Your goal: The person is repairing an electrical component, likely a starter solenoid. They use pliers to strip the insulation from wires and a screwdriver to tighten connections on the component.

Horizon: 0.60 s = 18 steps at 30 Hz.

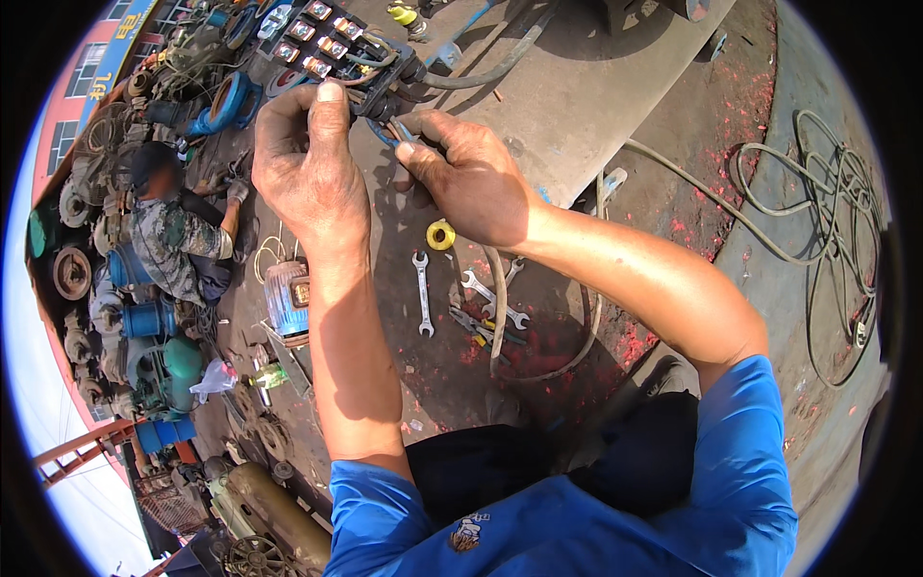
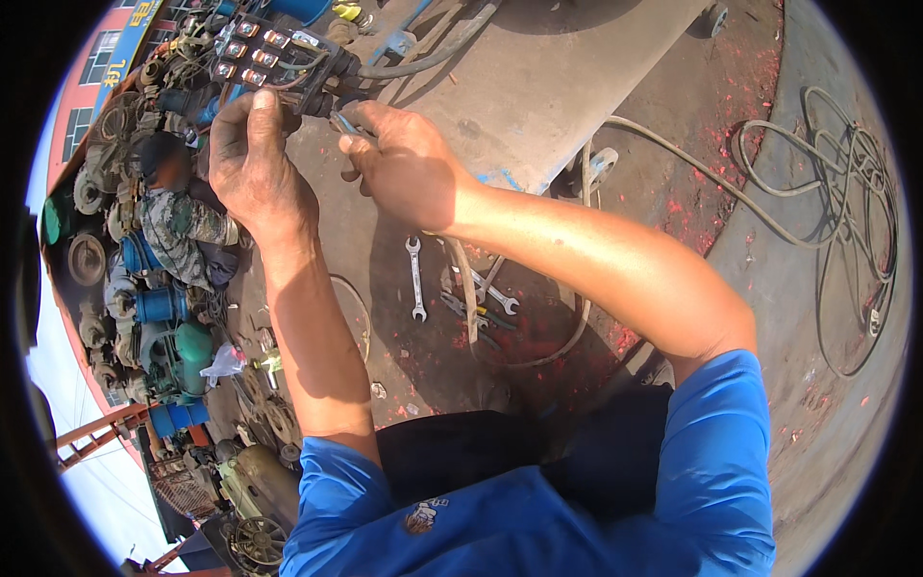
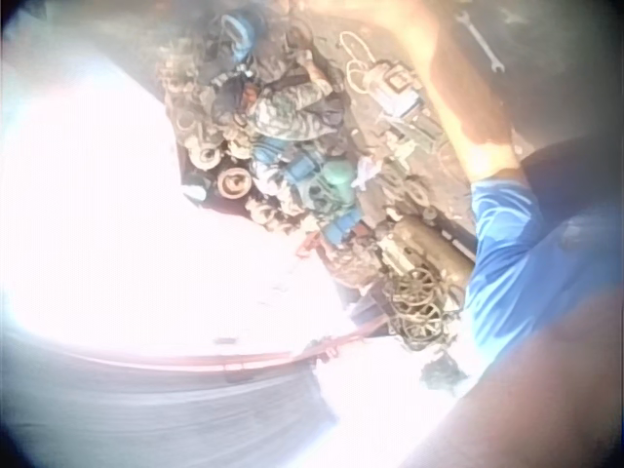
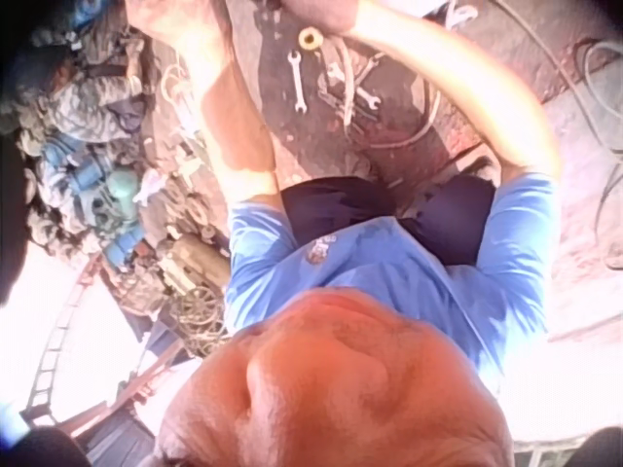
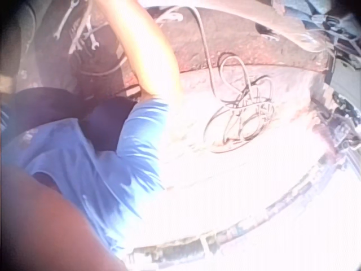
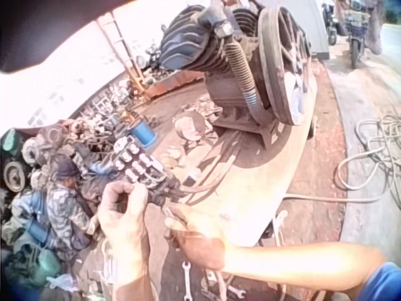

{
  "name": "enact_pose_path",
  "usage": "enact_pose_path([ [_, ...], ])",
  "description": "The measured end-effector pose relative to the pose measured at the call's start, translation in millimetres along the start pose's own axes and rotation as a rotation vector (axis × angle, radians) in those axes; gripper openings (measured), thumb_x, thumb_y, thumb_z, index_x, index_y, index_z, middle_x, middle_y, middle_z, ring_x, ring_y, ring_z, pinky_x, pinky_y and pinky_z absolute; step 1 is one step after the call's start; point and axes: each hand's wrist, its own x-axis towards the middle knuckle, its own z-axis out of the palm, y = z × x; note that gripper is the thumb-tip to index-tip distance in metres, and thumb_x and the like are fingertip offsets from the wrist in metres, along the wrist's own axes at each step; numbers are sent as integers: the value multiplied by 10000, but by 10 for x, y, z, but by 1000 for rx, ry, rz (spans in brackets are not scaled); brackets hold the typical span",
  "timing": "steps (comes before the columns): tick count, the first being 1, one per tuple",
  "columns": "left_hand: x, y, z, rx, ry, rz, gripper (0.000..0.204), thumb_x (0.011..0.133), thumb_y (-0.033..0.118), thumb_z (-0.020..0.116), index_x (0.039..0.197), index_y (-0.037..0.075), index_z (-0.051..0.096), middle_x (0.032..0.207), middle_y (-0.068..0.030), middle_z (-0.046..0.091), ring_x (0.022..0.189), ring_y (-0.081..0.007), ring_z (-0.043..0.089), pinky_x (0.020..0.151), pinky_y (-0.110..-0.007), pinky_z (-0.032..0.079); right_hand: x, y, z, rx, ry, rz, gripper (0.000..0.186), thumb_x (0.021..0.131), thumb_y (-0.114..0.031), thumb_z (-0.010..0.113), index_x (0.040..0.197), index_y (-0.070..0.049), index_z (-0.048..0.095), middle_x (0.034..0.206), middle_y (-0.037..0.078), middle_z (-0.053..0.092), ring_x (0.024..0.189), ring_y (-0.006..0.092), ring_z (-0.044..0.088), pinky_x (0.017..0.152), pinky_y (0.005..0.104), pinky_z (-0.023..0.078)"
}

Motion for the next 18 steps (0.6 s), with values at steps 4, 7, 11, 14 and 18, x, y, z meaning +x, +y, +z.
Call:
enact_pose_path([
  [4, -5, 99, 18, 245, -60, 93, 249, 816, 134, 832, 903, -17, 654, 818, -15, 633, 722, -82, 543, 653, -226, 453, -35, -66, 49, -112, 24, -57, 322, 996, -153, 572, 1274, 11, 575, 751, 69, 657, 615, 134, 603, 572, 307, 496],
  [7, 40, 132, -41, 177, -66, -18, 227, 830, 134, 819, 904, -30, 680, 797, -32, 664, 736, -99, 587, 693, -228, 472, 13, -102, 43, -193, 62, -51, 259, 989, -164, 582, 1166, 19, 631, 714, 72, 641, 613, 144, 604, 586, 330, 496],
  [11, 4, -52, -97, 77, 11, 6, 221, 838, 144, 816, 897, -36, 702, 800, -52, 688, 733, -109, 608, 690, -233, 481, -212, -67, 5, -348, 70, 43, 237, 1003, -197, 565, 1058, 25, 627, 727, 99, 645, 651, 192, 613, 621, 368, 488],
  [14, -3, 73, -37, 2, 104, 81, 157, 820, 71, 807, 841, -23, 682, 759, -16, 651, 700, -80, 550, 642, -233, 448, -244, -23, 32, -424, 96, -72, 241, 1006, -203, 561, 1067, 20, 630, 730, 114, 646, 638, 213, 607, 624, 378, 491],
  [18, 7, 346, -31, -105, 188, 93, 167, 835, 70, 796, 850, -44, 675, 758, -42, 665, 692, -92, 577, 643, -227, 458, 7, -197, 107, -366, 130, -149, 236, 1000, -198, 566, 1068, 19, 631, 738, 132, 648, 643, 247, 614, 634, 392, 493],
])
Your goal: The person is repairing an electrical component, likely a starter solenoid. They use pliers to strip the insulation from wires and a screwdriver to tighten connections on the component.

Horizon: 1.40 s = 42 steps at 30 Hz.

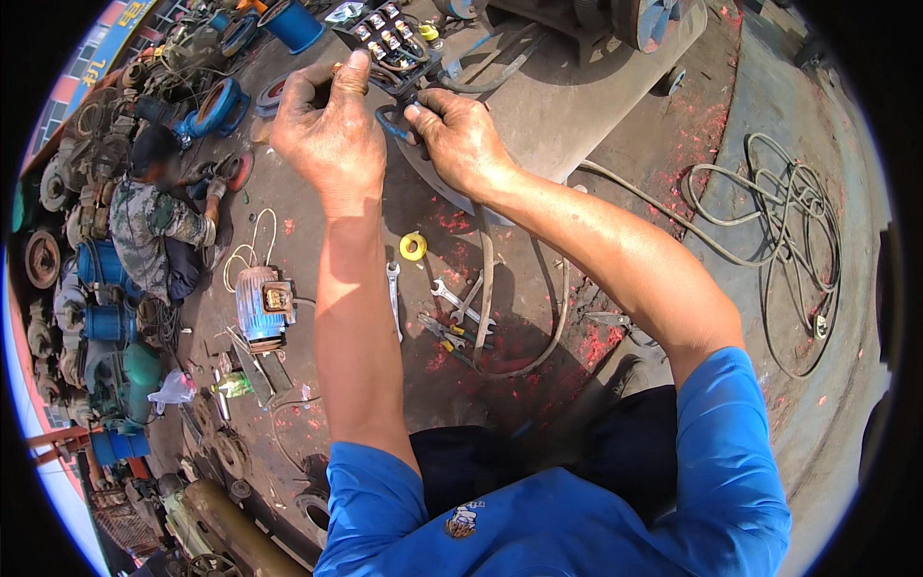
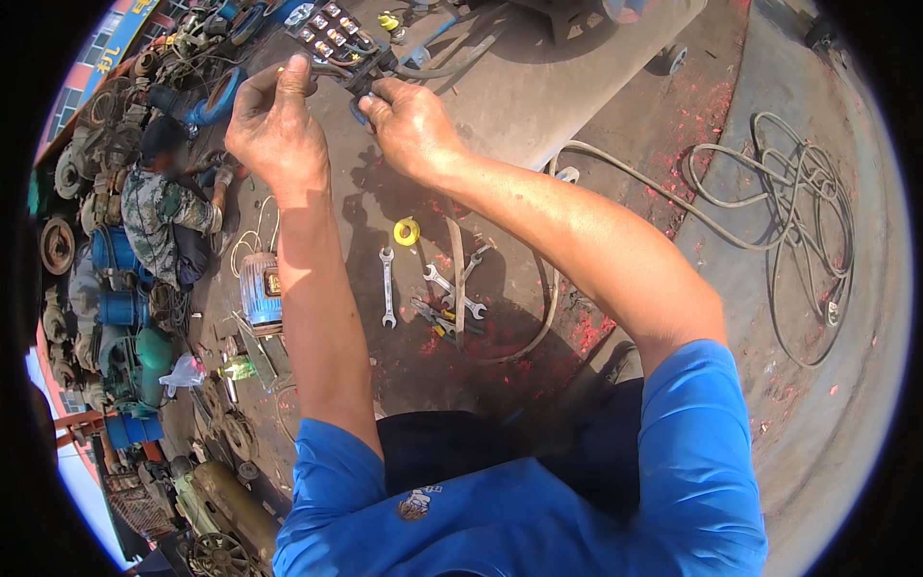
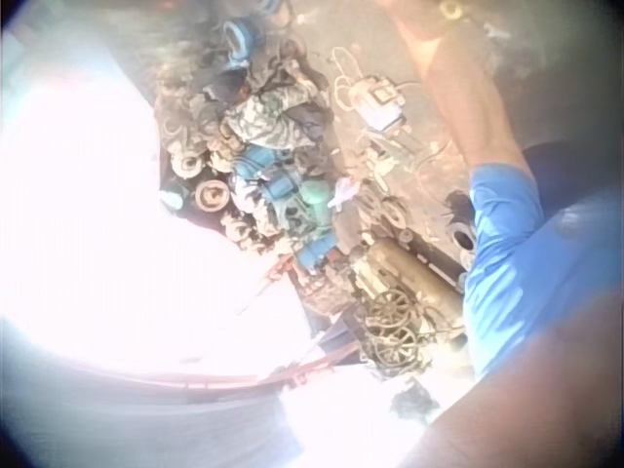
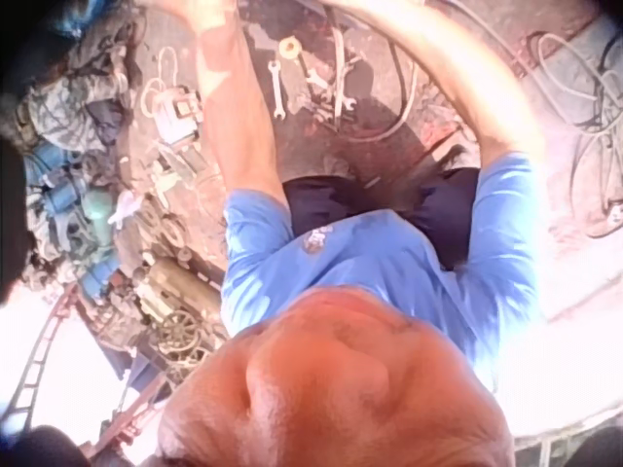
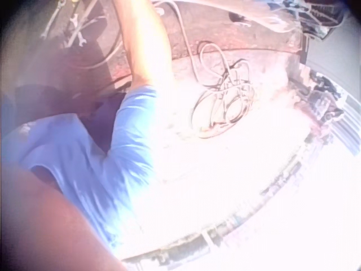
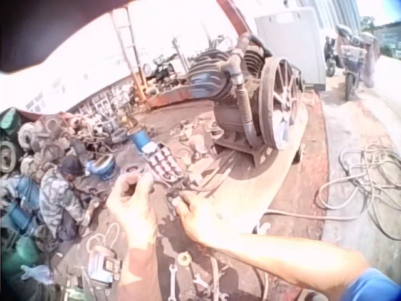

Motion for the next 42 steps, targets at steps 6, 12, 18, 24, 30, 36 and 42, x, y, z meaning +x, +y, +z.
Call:
enact_pose_path([
  [6, -45, 73, -119, 48, -9, -3, 177, 860, 85, 782, 890, -60, 684, 779, -83, 691, 699, -122, 625, 677, -232, 498, -258, 218, 52, -45, 80, -27, 220, 987, -192, 583, 1015, 16, 646, 710, 154, 640, 661, 237, 654, 623, 395, 498],
  [12, 1, 76, -41, -73, 46, 54, 146, 855, 58, 772, 872, -49, 675, 756, -67, 676, 689, -111, 609, 642, -232, 481, -91, 154, 190, -127, 185, -64, 275, 974, -219, 602, 1102, 20, 644, 741, 190, 647, 719, 304, 664, 668, 435, 501],
  [18, -4, 132, -86, -20, 60, 10, 147, 875, 66, 760, 902, -52, 676, 784, -74, 682, 696, -118, 620, 668, -241, 501, -181, 42, 142, 67, 82, 93, 259, 965, -203, 596, 1069, 33, 627, 726, 204, 642, 681, 314, 640, 663, 435, 489],
  [24, 37, 144, 66, 87, -77, -48, 315, 794, 110, 856, 1004, -3, 650, 942, -40, 643, 830, -94, 582, 735, -233, 478, -134, -26, 4, 110, -35, 104, 323, 970, -211, 574, 1187, 25, 609, 794, 222, 670, 750, 336, 671, 709, 432, 509],
  [30, -9, -179, 58, -37, 49, -73, 350, 749, 55, 872, 993, 9, 625, 883, -26, 635, 799, -99, 578, 741, -238, 487, -255, -70, -95, -223, -109, 13, 406, 961, -194, 568, 1293, 36, 543, 1018, 283, 679, 1020, 423, 651, 878, 465, 494],
  [36, -26, -89, -175, -221, -133, -187, 258, 821, -30, 774, 1053, -37, 662, 992, -118, 728, 919, -150, 675, 849, -270, 538, -235, -40, -211, -306, 166, -223, 227, 899, -105, 620, 1084, 26, 625, 1037, 235, 674, 1001, 405, 654, 878, 449, 510],
  [42, 11, 32, -273, -157, -352, -95, 252, 876, -25, 708, 1123, -27, 659, 1038, -114, 714, 942, -169, 674, 905, -297, 522, -110, -379, -182, -305, 247, -530, 189, 856, -26, 654, 1042, 2, 645, 967, 183, 661, 893, 351, 664, 791, 412, 531],
])
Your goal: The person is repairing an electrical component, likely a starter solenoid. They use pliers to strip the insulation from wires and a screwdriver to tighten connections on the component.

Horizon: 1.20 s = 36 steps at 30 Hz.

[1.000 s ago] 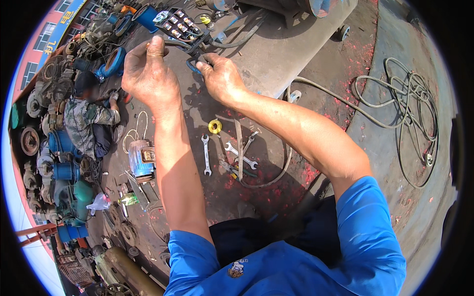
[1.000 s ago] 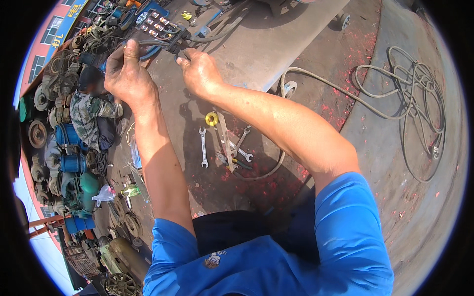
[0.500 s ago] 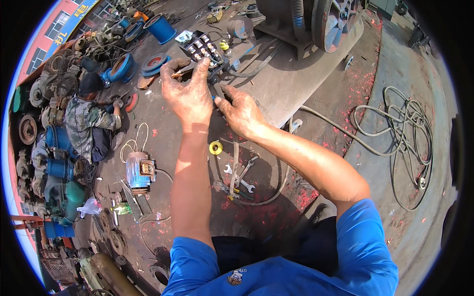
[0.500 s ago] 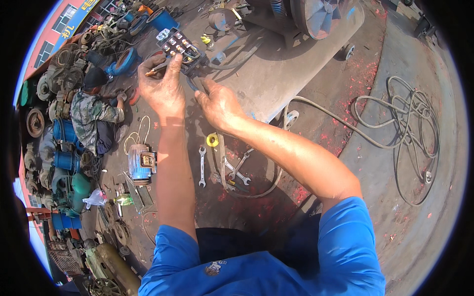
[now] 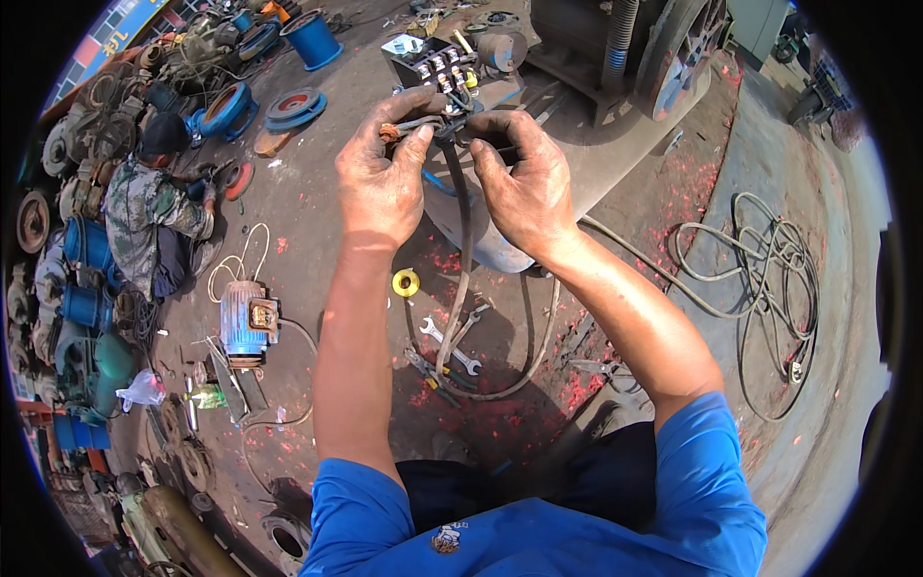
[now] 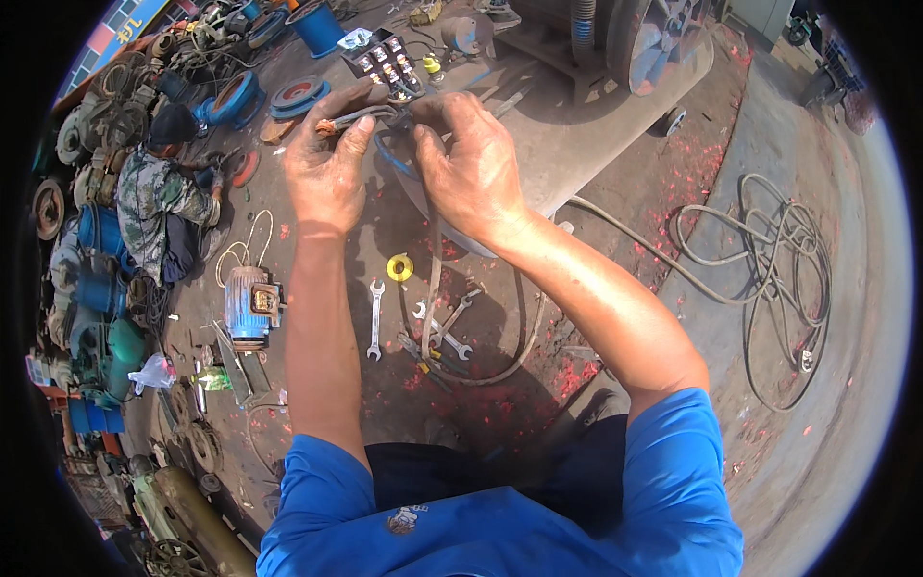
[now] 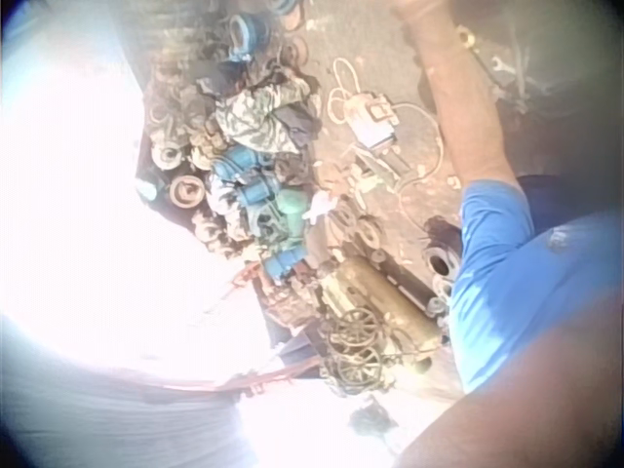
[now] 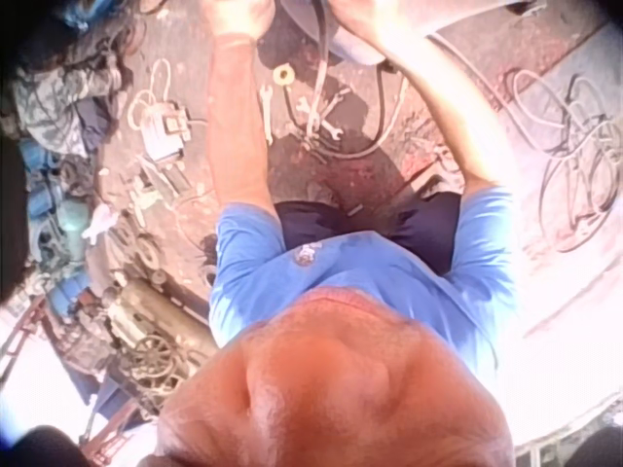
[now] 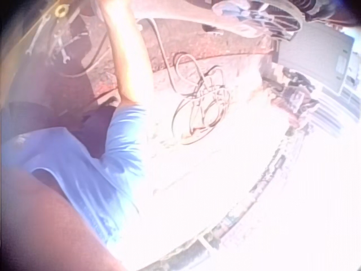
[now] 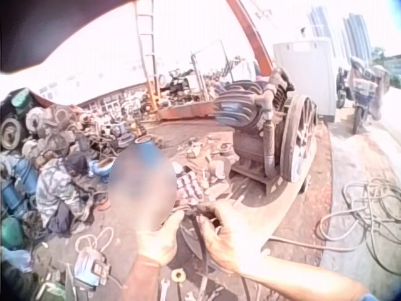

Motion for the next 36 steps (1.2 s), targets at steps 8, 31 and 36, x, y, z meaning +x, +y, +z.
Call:
enact_pose_path([
  [8, 14, -144, -84, -368, 125, -166, 277, 860, 33, 758, 1115, -17, 662, 1000, -62, 694, 912, -123, 642, 834, -262, 533, 157, -181, 111, -36, -31, -181, 271, 813, 8, 675, 1079, -22, 636, 975, 173, 659, 918, 382, 636, 806, 451, 525],
  [31, 59, -206, 69, -543, 281, -260, 149, 904, 54, 695, 1023, 24, 611, 932, -46, 654, 814, -119, 600, 769, -276, 493, 577, -66, 137, 340, 8, 245, 162, 876, -95, 762, 964, 18, 686, 750, 31, 686, 643, 63, 623, 557, 220, 502],
  [36, 51, -130, 71, -560, 343, -304, 209, 875, 30, 693, 1057, 14, 591, 914, -65, 642, 837, -143, 600, 791, -296, 498, 553, -119, 59, 366, 9, 317, 180, 864, -94, 735, 977, 36, 681, 800, 87, 715, 672, 96, 640, 606, 275, 524],
])
